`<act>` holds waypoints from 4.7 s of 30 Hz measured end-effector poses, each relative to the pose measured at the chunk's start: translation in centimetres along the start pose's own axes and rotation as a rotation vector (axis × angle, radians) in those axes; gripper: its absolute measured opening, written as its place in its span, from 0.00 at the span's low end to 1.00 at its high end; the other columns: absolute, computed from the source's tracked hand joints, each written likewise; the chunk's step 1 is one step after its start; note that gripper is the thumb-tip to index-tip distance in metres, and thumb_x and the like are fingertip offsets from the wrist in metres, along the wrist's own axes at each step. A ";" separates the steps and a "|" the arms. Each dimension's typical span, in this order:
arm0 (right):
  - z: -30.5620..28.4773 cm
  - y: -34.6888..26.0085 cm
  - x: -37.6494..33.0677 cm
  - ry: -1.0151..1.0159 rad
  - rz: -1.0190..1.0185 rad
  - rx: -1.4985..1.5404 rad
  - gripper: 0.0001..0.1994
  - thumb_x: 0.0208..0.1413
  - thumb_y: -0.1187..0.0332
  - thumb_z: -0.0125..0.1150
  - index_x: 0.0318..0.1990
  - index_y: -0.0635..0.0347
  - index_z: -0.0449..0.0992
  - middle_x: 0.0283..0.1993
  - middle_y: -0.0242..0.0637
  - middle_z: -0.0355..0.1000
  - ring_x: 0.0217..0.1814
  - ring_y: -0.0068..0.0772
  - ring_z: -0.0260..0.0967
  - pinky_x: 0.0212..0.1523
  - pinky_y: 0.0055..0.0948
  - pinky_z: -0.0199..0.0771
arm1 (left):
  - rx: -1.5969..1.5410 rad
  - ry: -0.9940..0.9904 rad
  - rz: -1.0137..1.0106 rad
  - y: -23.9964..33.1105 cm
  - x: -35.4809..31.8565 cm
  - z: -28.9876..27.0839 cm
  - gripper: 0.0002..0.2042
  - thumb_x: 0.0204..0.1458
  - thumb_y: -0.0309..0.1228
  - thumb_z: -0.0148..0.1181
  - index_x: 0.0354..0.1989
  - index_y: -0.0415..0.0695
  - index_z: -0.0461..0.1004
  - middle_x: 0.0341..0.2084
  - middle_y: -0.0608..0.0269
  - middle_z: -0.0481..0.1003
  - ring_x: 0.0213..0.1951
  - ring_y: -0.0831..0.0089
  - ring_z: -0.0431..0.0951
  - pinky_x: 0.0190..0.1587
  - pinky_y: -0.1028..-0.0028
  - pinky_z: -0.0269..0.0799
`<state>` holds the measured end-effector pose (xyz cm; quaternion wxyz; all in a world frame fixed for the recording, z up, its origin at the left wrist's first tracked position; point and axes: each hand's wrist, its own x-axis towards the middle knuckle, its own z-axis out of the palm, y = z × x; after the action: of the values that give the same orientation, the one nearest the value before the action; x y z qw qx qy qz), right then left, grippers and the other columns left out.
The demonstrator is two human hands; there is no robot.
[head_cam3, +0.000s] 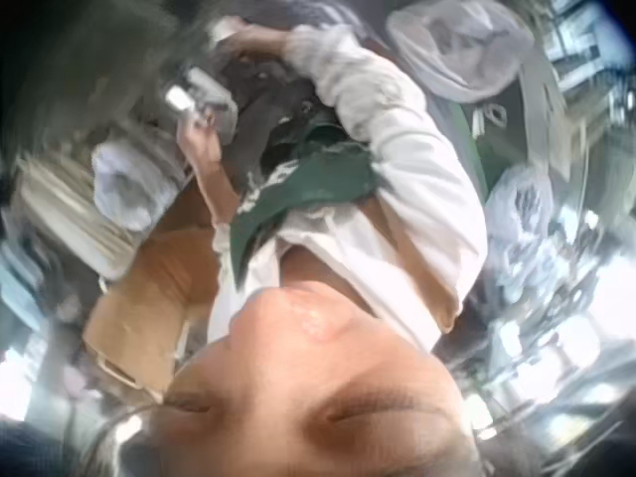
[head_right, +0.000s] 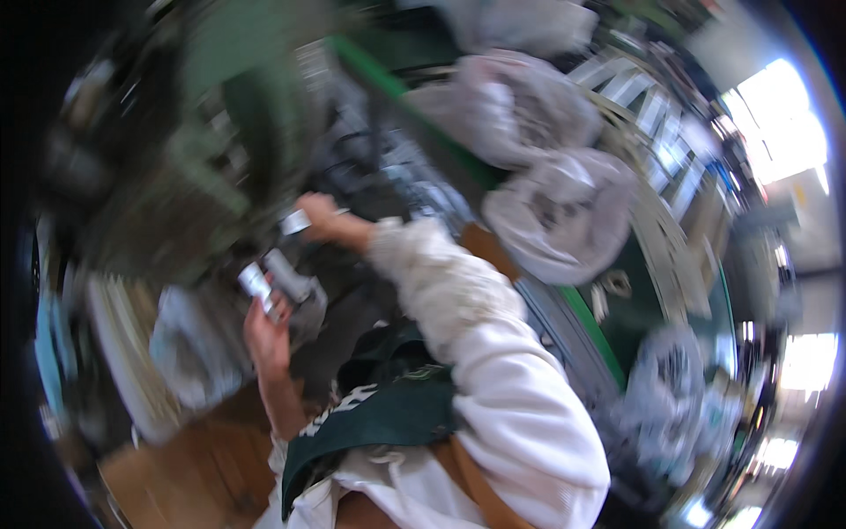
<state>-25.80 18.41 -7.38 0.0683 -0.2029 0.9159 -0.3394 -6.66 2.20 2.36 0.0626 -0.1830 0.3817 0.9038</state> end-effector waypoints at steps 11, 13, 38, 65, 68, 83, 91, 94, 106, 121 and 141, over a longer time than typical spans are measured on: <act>-7.3 -11.3 -7.4 0.009 -0.055 0.945 0.14 0.44 0.73 0.70 0.40 0.62 0.76 0.38 0.31 0.75 0.39 0.23 0.69 0.39 0.26 0.70 | -0.049 0.007 0.014 0.1 -1.3 -0.2 0.16 0.62 0.35 0.47 0.51 0.35 0.70 0.23 0.65 0.69 0.19 0.83 0.59 0.24 0.81 0.54; -7.5 -11.0 -7.3 0.020 -0.032 0.860 0.12 0.45 0.73 0.69 0.38 0.62 0.77 0.37 0.31 0.75 0.38 0.23 0.69 0.39 0.25 0.70 | -0.032 0.018 0.037 -0.2 -1.2 -0.1 0.16 0.62 0.35 0.47 0.50 0.36 0.70 0.23 0.66 0.69 0.19 0.83 0.58 0.23 0.82 0.53; -9.3 -10.2 -11.9 -0.385 0.174 0.753 0.10 0.57 0.66 0.59 0.33 0.67 0.76 0.23 0.32 0.73 0.22 0.13 0.63 0.20 0.15 0.57 | 0.518 0.101 0.137 2.2 0.5 1.6 0.10 0.55 0.32 0.58 0.31 0.34 0.76 0.10 0.69 0.66 0.09 0.87 0.57 0.11 0.85 0.47; -32.2 14.2 -19.3 0.766 0.627 0.846 0.07 0.55 0.74 0.49 0.37 0.70 0.70 0.26 0.40 0.69 0.19 0.23 0.60 0.17 0.22 0.60 | 0.408 -0.203 -0.064 -0.1 -1.6 1.1 0.22 0.60 0.46 0.48 0.48 0.38 0.72 0.28 0.53 0.78 0.15 0.82 0.67 0.16 0.86 0.53; -24.7 11.0 -17.0 0.761 0.629 1.181 0.15 0.53 0.78 0.50 0.50 0.70 0.63 0.35 0.44 0.68 0.26 0.36 0.67 0.23 0.33 0.69 | 0.391 -0.186 -0.057 -0.1 -2.0 0.2 0.18 0.60 0.41 0.48 0.47 0.39 0.73 0.28 0.54 0.78 0.16 0.83 0.66 0.18 0.86 0.54; -9.3 -12.8 -10.7 -0.274 0.134 1.035 0.09 0.61 0.77 0.47 0.43 0.77 0.69 0.35 0.47 0.73 0.32 0.35 0.75 0.32 0.29 0.80 | 0.502 0.326 0.369 0.6 -0.5 -6.1 0.12 0.59 0.33 0.52 0.44 0.39 0.75 0.28 0.61 0.77 0.22 0.84 0.68 0.25 0.86 0.63; -8.5 -12.9 -10.8 -0.385 0.322 0.871 0.18 0.63 0.74 0.41 0.60 0.69 0.58 0.33 0.44 0.72 0.31 0.37 0.76 0.30 0.28 0.80 | 1.529 0.697 0.372 2.9 3.1 -30.5 0.16 0.57 0.37 0.44 0.35 0.37 0.74 0.34 0.44 0.75 0.44 0.49 0.73 0.47 0.55 0.64; -9.2 -10.5 -11.4 -0.421 0.422 0.870 0.18 0.64 0.74 0.37 0.60 0.67 0.58 0.35 0.45 0.72 0.32 0.39 0.77 0.31 0.28 0.81 | 1.259 0.691 0.307 4.4 3.5 -32.2 0.16 0.56 0.37 0.44 0.36 0.37 0.74 0.35 0.44 0.75 0.44 0.49 0.73 0.47 0.54 0.64; -5.7 6.5 -7.0 0.087 0.198 -0.082 0.17 0.62 0.71 0.38 0.56 0.64 0.63 0.41 0.45 0.73 0.39 0.37 0.76 0.35 0.27 0.79 | 2.056 1.185 0.130 8.0 15.1 -43.1 0.10 0.52 0.31 0.46 0.34 0.42 0.75 0.40 0.50 0.71 0.45 0.55 0.71 0.48 0.59 0.67; -0.7 4.7 -2.9 0.087 0.011 -0.143 0.16 0.58 0.69 0.44 0.52 0.63 0.67 0.40 0.43 0.74 0.40 0.35 0.75 0.35 0.28 0.76 | 1.578 1.000 0.069 8.3 10.2 -49.8 0.14 0.56 0.32 0.45 0.46 0.34 0.63 0.41 0.31 0.72 0.46 0.42 0.72 0.46 0.52 0.68; -1.6 6.9 -3.4 0.126 -0.057 -0.298 0.15 0.52 0.66 0.53 0.46 0.62 0.71 0.40 0.39 0.74 0.40 0.33 0.74 0.35 0.29 0.74 | 0.612 1.163 0.832 13.3 2.1 -30.4 0.14 0.58 0.34 0.52 0.45 0.34 0.67 0.34 0.53 0.73 0.36 0.66 0.76 0.32 0.65 0.73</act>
<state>-25.39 25.52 -10.74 -0.0300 -0.2152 0.9525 -0.2135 -3.32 -28.87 -9.06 -0.4443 -0.4442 0.6230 0.4661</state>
